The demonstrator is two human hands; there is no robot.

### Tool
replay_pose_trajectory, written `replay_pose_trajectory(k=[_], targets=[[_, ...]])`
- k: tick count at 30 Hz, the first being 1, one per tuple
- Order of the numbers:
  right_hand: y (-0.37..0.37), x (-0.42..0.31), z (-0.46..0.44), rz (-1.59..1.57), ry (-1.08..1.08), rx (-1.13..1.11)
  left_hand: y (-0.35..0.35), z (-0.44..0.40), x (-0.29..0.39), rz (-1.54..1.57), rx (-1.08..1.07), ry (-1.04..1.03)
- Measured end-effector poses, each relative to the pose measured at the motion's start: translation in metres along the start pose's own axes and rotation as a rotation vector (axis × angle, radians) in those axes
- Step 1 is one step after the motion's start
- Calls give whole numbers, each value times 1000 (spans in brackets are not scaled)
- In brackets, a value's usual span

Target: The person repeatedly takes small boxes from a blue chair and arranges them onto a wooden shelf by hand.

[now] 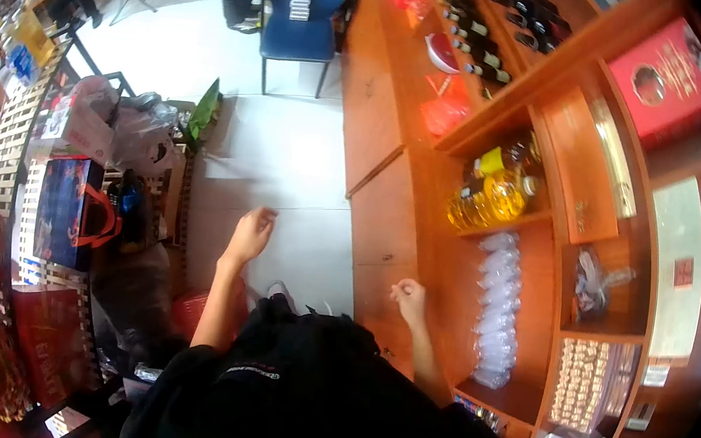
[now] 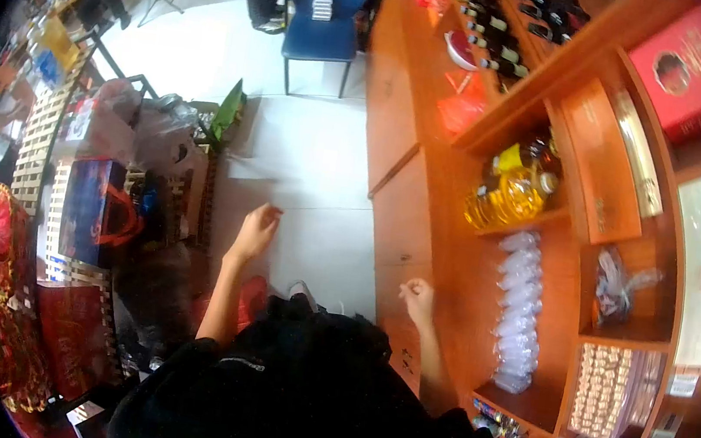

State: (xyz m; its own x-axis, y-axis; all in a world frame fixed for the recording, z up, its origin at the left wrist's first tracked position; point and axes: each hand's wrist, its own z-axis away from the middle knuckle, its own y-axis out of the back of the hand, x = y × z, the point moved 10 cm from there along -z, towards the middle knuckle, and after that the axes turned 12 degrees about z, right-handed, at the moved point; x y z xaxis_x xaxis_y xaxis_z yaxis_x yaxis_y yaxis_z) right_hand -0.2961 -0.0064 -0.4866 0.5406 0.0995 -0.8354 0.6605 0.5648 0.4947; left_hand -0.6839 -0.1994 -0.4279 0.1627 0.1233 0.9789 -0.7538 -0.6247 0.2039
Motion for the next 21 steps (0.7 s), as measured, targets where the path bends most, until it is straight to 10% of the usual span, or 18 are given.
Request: replay_pose_trajectory(k=[15, 21], targets=[[-156, 8, -204, -230, -174, -106, 37, -60, -109, -77, -150, 437], [-177, -21, -375, -190, -199, -264, 43, -218, -76, -135, -175, 351]])
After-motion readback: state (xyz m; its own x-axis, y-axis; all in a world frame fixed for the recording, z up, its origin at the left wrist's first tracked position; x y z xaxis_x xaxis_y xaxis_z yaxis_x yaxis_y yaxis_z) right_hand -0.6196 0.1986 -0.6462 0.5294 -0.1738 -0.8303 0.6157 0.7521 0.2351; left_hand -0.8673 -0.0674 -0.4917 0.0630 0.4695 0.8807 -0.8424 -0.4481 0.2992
